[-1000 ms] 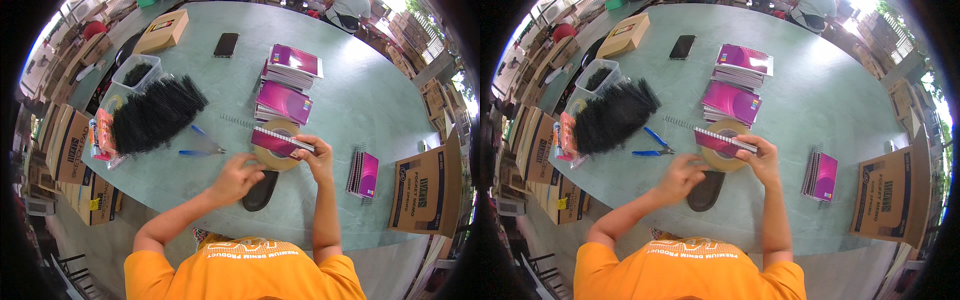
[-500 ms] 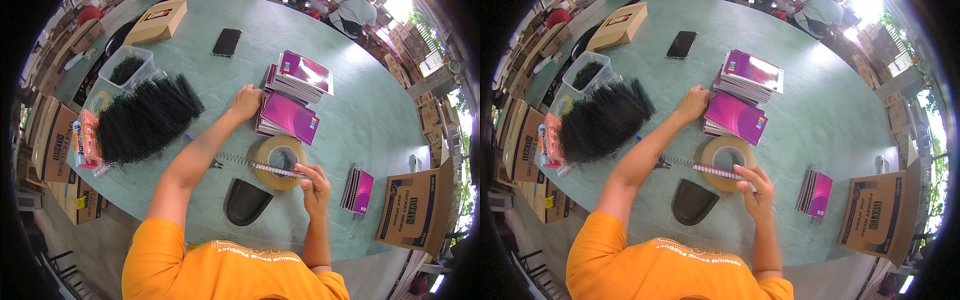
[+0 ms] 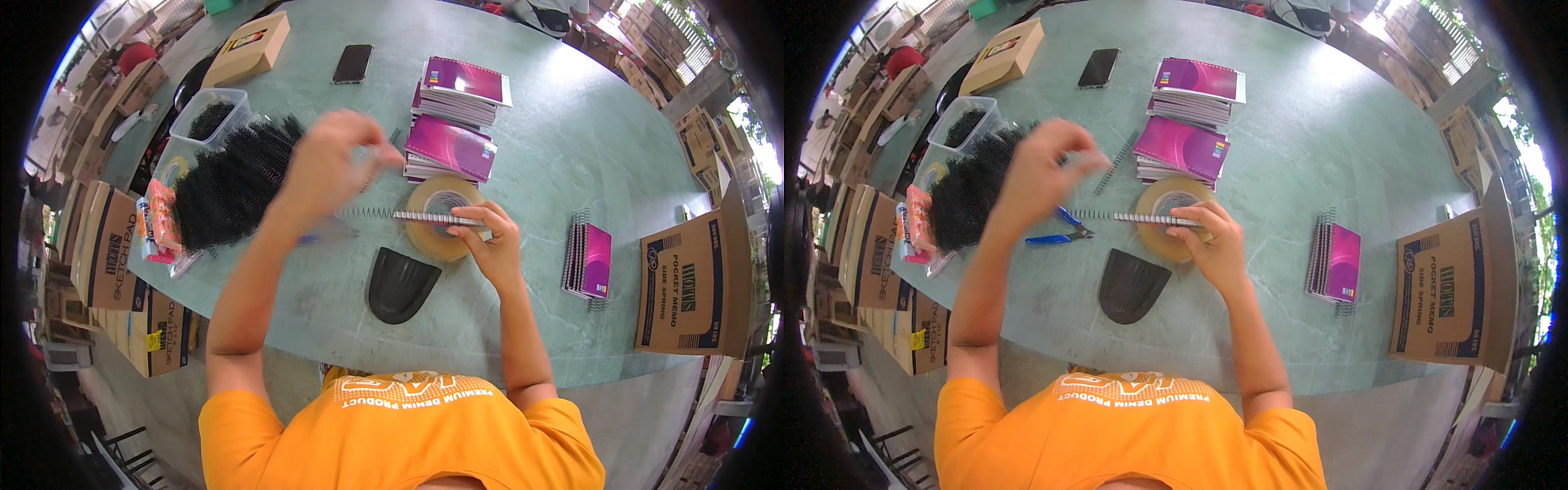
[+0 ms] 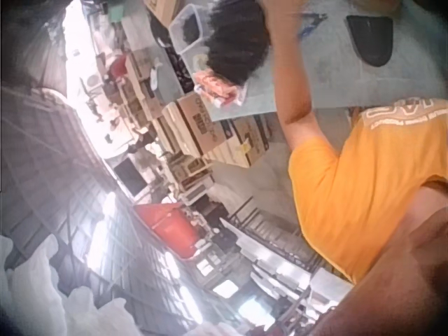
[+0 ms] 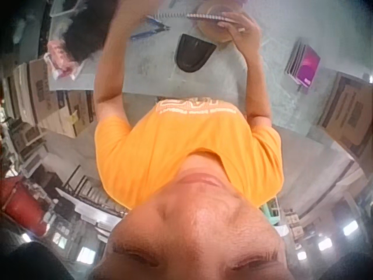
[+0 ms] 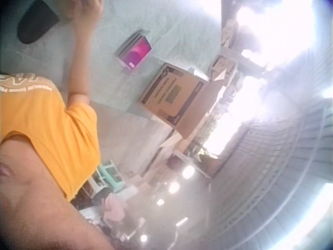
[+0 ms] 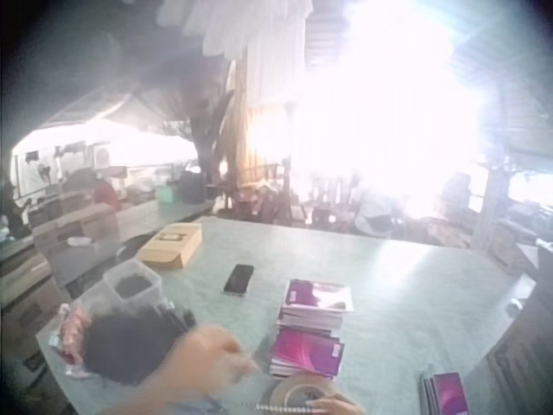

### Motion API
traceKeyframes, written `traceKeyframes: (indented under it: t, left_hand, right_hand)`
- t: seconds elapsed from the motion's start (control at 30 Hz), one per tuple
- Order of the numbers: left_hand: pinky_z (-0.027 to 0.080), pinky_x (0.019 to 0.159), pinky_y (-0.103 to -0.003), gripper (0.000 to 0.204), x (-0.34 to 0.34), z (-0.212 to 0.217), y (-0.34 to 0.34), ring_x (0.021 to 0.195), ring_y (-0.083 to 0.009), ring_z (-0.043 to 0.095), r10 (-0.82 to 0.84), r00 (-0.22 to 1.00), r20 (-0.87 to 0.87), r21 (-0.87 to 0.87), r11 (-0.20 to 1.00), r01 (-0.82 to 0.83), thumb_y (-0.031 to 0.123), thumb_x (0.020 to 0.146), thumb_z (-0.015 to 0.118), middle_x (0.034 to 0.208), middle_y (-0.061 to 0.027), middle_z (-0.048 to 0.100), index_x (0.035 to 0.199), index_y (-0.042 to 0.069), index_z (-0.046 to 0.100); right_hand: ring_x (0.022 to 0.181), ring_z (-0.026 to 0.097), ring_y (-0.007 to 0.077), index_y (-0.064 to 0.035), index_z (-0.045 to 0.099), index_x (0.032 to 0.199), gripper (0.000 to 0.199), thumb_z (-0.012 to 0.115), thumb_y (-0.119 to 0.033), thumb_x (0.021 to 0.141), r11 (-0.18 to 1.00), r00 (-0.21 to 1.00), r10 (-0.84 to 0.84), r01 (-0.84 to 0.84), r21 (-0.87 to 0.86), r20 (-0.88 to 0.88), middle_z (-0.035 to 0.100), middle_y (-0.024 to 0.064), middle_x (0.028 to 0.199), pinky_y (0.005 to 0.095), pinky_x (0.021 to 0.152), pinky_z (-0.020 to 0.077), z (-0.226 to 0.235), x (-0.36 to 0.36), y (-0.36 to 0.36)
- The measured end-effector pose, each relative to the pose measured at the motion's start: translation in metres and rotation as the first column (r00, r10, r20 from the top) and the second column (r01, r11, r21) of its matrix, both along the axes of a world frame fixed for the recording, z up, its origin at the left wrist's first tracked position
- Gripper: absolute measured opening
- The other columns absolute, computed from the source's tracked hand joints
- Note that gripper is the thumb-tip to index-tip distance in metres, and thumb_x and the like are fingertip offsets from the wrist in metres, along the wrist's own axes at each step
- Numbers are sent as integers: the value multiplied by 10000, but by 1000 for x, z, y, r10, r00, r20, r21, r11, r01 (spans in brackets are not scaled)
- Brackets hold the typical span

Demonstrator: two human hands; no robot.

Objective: The person assembles notebooks by threading plastic coil spines through the punched holes of paper stacks and then trims the excess spine using a pair of snips.

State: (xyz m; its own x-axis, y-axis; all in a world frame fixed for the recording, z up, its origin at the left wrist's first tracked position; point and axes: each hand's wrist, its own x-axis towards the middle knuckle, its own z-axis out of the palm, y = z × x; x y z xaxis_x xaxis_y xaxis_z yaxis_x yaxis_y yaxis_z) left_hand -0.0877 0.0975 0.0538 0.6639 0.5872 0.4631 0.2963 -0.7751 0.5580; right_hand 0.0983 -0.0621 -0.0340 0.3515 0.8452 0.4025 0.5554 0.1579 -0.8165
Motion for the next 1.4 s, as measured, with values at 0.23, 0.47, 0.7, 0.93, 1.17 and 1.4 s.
traceKeyframes:
  t: [0.23,0.47,0.7,0.93,1.17,1.4]
  left_hand:
    - [449,703,-405,260,28,-66,-46,852,-289,577,-324,923,-206,180,915,361,169,740,693,880,-99,591,951,65,583]
    - [428,678,-363,209,40,-63,-48,735,-251,600,-281,953,-116,402,864,304,224,778,660,814,-92,624,930,93,602]
    - [421,696,-358,178,43,-57,-45,773,-227,609,-192,910,-366,185,944,273,219,783,647,801,-53,630,899,92,602]
    - [425,707,-371,153,42,-55,-44,834,-242,598,-243,893,-380,153,935,319,170,760,655,834,-74,618,857,72,589]
    - [415,740,-373,133,53,-54,-48,875,-247,552,-214,959,-183,308,914,263,182,791,628,830,-82,582,810,75,550]
    - [387,828,-402,290,36,-52,-44,958,-247,541,-135,905,-404,379,876,300,219,765,664,970,-83,575,988,61,569]
  right_hand:
    - [817,646,204,-42,681,951,232,677,25,729,999,999,19,-18,29,-36,638,92,889,300,709,502,-7,-5,-9]
    - [790,637,174,-22,687,939,218,689,33,728,998,995,-20,25,53,-93,658,83,878,276,687,501,-4,-3,-7]
    - [782,639,167,-11,683,960,231,670,54,739,997,993,-24,32,68,-111,657,93,873,268,680,505,-11,-5,-5]
    - [784,642,168,-10,681,957,224,655,64,748,997,999,-11,15,80,-53,658,98,867,269,681,506,-11,-2,-5]
    - [793,641,203,-12,659,910,151,693,-28,764,987,998,-69,69,145,-11,651,96,858,290,706,507,-5,-9,-3]
    - [816,652,222,-8,653,928,167,691,-78,781,995,989,-11,26,100,-144,654,105,895,320,721,513,-15,-6,-1]
